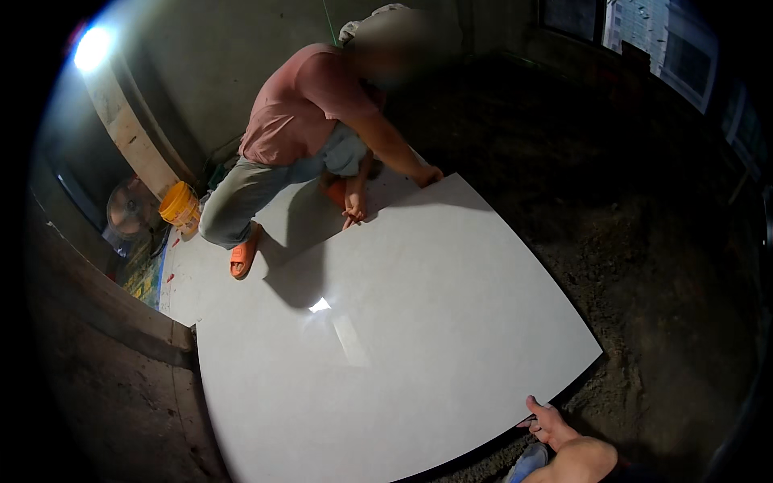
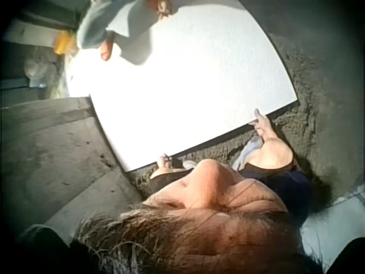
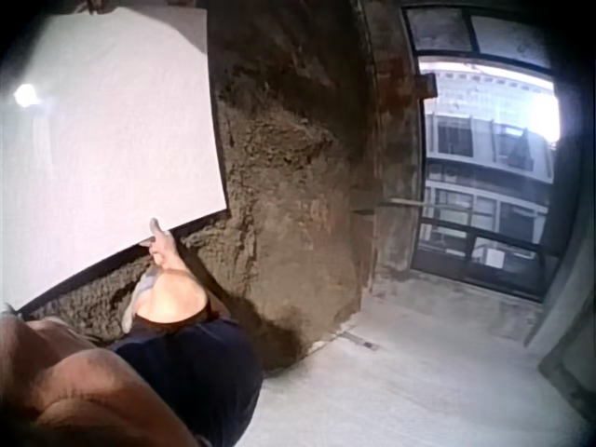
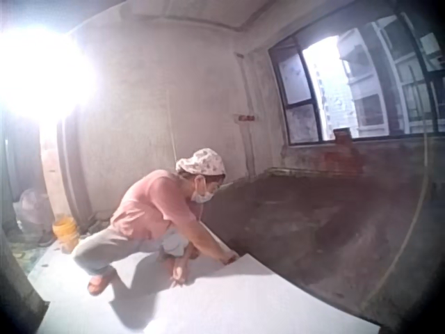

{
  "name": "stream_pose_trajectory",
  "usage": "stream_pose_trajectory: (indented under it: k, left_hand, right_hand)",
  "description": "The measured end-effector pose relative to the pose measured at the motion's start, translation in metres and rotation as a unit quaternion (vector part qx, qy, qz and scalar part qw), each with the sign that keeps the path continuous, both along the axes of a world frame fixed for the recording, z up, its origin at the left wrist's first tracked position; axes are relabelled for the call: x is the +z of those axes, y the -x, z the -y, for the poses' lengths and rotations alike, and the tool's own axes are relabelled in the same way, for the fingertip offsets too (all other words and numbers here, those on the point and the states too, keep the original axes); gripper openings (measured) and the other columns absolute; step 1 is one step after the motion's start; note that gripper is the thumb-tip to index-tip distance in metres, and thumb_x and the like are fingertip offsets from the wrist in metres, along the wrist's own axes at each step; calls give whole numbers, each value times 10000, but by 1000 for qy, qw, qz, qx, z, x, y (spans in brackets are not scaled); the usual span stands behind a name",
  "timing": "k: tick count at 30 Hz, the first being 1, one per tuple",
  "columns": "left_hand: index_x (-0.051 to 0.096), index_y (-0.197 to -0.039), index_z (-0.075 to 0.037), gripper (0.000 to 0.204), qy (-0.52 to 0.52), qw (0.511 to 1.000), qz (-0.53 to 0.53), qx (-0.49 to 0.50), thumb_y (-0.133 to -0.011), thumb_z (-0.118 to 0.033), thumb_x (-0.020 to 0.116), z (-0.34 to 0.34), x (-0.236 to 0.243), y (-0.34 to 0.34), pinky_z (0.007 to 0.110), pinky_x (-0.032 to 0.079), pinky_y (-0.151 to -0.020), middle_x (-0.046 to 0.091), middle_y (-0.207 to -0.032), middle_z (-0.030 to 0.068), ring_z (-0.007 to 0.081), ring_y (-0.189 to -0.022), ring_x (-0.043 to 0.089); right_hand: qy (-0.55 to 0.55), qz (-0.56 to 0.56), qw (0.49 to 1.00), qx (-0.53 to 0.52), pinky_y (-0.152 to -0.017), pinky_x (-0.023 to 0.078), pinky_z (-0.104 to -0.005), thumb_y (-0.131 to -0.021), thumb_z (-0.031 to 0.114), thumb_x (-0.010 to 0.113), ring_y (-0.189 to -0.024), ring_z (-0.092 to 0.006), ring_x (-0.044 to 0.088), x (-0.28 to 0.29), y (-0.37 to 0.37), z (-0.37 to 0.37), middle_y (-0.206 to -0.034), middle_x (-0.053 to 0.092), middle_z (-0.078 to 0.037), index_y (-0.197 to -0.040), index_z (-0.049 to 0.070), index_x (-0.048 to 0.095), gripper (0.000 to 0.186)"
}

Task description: The person moves a large tile from a staging area to a prepared floor section with a second person, aligns it with existing tiles and a laser level, and then uses a wooden block and a hammer to tap the tile into place, checking the alignment with tape and a small level.

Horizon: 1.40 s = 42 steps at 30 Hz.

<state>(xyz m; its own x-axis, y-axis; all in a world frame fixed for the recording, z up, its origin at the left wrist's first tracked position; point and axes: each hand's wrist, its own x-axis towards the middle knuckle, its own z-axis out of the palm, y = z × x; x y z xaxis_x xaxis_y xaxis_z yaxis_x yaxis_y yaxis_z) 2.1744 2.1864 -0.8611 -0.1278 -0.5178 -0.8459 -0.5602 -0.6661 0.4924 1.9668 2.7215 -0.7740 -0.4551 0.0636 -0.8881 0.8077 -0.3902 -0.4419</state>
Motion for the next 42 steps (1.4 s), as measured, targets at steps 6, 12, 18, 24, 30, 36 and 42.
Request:
stream_pose_trajectory:
  k: [6,12,18,24,30,36,42]
  left_hand:
    - [562,-862,-113,156,1,1000,-1,2,-946,-243,584,-2,5,8,346,410,-473,490,-643,28,199,-537,467]
    - [567,-867,-115,149,2,1000,1,1,-940,-242,591,-4,6,13,354,418,-491,492,-647,29,205,-550,471]
    - [572,-873,-116,142,-1,1000,-3,-1,-935,-241,598,-5,7,20,363,425,-509,493,-651,31,212,-564,475]
    - [576,-878,-117,136,0,1000,-3,2,-929,-240,605,-4,8,19,372,432,-526,495,-656,33,218,-577,479]
    - [581,-883,-119,130,-3,1000,-4,-3,-924,-239,612,-8,8,27,380,440,-544,496,-660,35,224,-590,483]
    - [586,-889,-120,125,-1,1000,1,6,-918,-237,619,-6,9,26,389,447,-562,498,-664,37,231,-603,487]
    - [591,-894,-122,121,-9,1000,3,14,-913,-236,626,-9,7,30,398,455,-579,500,-669,39,237,-616,492]
  right_hand:
    - [22,11,999,28,-348,243,-222,-930,438,659,-522,-126,524,1,1,-8,-885,645,-204,-1127,32,502,478]
    - [-7,15,1000,15,-346,248,-214,-930,445,655,-475,-124,486,12,6,0,-899,641,-253,-1109,13,501,492]
    - [11,23,999,39,-346,235,-218,-939,446,642,-456,-104,449,8,3,-10,-870,656,-227,-1090,23,520,465]
    - [-25,22,999,28,-337,223,-217,-947,449,628,-427,-86,395,10,6,-2,-884,657,-214,-1090,44,528,441]
    - [-38,21,999,7,-313,178,-218,-935,481,631,-394,-63,315,-9,5,-6,-908,662,-224,-1093,57,527,465]
    - [-4,70,995,66,-311,163,-207,-938,483,624,-399,-45,296,13,18,-1,-911,667,-209,-1079,58,538,456]
    - [21,62,998,5,-327,236,-217,-903,439,695,-403,-72,367,-27,13,-9,-899,668,-240,-1139,55,496,492]
